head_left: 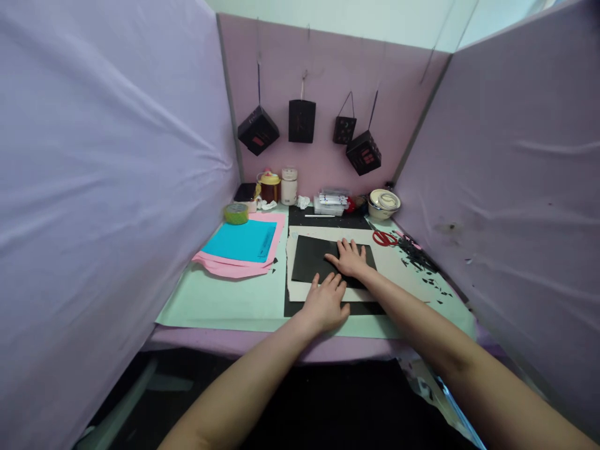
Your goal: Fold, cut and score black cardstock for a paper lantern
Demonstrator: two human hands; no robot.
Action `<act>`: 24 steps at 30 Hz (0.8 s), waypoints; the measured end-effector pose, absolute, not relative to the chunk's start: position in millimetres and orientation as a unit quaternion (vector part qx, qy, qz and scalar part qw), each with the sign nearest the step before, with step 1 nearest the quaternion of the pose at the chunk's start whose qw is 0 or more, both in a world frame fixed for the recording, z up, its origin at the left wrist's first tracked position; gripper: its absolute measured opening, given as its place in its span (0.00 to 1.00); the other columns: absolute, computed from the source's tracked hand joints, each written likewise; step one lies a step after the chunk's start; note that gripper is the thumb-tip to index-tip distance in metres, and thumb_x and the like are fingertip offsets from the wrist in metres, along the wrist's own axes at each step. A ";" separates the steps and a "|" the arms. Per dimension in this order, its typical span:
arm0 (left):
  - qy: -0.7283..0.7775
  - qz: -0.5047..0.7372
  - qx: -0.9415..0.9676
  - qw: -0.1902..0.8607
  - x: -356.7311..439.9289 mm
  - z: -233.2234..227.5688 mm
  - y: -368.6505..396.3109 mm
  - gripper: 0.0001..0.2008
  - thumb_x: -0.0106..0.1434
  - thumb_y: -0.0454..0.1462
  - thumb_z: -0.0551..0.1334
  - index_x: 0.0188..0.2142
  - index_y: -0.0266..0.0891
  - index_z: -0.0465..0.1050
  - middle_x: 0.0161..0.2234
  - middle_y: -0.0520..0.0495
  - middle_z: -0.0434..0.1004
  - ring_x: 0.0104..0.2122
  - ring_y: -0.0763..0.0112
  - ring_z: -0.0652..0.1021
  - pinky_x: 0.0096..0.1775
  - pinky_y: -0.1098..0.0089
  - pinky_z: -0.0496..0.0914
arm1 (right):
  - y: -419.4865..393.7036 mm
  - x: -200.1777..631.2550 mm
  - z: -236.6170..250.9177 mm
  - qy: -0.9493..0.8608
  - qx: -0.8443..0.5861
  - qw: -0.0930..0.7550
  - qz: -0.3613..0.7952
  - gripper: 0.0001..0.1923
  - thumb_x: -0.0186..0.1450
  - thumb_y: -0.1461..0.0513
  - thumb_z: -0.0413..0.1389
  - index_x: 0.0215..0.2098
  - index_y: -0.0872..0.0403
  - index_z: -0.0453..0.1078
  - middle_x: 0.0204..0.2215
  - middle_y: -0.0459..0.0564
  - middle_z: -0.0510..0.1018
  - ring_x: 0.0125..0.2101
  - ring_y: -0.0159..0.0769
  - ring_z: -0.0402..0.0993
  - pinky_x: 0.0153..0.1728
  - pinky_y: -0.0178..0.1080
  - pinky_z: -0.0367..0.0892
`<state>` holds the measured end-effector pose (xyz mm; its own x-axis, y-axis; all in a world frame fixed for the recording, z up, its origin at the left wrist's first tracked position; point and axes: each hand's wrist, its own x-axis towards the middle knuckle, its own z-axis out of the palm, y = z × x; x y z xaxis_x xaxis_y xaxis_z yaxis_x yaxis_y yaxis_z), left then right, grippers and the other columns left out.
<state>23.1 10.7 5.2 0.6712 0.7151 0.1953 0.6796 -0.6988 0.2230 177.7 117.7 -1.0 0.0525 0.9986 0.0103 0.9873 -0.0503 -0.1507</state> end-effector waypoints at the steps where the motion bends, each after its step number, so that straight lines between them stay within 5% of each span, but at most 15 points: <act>1: 0.383 0.133 0.912 0.065 23.4 4.6 10.5 0.27 0.64 0.45 0.50 0.60 0.36 0.58 0.63 0.39 0.57 0.62 0.56 0.56 0.61 0.46 0.47 | 118.3 178.4 -1.1 -0.677 -0.731 0.052 0.061 0.46 0.62 0.36 0.35 0.67 0.56 0.44 0.68 0.54 0.42 0.66 0.53 0.31 0.60 0.62 0.31; 7: 0.385 0.129 0.912 0.059 24.4 2.0 10.7 0.28 0.64 0.45 0.50 0.61 0.36 0.57 0.64 0.39 0.55 0.63 0.56 0.55 0.61 0.46 0.46 | 121.9 184.6 0.8 -0.680 -0.724 0.047 0.104 0.46 0.61 0.35 0.35 0.68 0.52 0.42 0.68 0.51 0.41 0.66 0.50 0.32 0.61 0.60 0.32; 17: 0.379 0.130 0.914 0.058 24.9 1.4 12.5 0.27 0.64 0.44 0.50 0.61 0.36 0.57 0.63 0.39 0.55 0.63 0.56 0.54 0.61 0.46 0.46 | 125.3 204.0 -8.7 -0.625 -0.775 0.065 0.071 0.50 0.62 0.36 0.34 0.67 0.65 0.40 0.67 0.61 0.42 0.66 0.47 0.33 0.62 0.51 0.34; 24: 0.380 0.127 0.915 0.057 24.4 0.8 11.6 0.27 0.64 0.44 0.51 0.61 0.36 0.58 0.63 0.39 0.55 0.63 0.56 0.55 0.61 0.46 0.46 | 119.6 220.5 -7.9 -0.664 -0.743 0.057 0.058 0.44 0.63 0.37 0.33 0.67 0.56 0.45 0.67 0.58 0.44 0.66 0.47 0.36 0.62 0.54 0.33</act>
